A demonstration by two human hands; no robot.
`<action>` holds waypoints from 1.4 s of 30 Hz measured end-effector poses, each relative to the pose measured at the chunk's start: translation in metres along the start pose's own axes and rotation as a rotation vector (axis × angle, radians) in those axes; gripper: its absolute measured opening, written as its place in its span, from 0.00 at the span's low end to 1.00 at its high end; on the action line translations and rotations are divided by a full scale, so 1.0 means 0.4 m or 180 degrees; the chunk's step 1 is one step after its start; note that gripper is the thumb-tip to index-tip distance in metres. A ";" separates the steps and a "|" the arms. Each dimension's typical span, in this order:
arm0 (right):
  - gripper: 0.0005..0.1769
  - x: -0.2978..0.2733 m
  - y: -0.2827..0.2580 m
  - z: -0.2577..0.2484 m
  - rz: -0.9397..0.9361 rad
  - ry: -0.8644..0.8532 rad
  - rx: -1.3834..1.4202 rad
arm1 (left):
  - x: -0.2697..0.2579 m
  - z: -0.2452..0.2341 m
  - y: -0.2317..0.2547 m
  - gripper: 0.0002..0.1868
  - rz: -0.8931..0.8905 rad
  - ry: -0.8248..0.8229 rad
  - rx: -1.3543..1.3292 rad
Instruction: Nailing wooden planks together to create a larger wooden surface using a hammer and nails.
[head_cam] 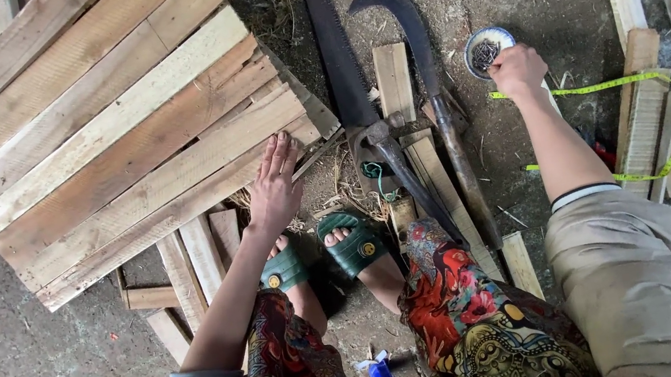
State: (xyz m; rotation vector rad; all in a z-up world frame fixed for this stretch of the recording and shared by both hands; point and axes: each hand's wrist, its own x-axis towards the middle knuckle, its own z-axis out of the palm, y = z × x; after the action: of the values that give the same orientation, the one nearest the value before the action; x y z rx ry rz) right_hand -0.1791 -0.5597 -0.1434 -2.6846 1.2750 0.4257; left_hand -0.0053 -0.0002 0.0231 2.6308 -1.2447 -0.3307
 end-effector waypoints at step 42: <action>0.09 -0.609 -0.909 -0.603 -0.1890 -0.2099 0.4855 | -0.003 0.103 -0.043 0.48 0.0109 0.0184 0.0230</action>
State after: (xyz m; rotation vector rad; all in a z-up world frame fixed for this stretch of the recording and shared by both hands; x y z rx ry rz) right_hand 0.0033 -0.2095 0.1631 -1.2653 0.2397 0.0996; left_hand -0.0054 0.0074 -0.0210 2.6553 -1.3050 -0.2062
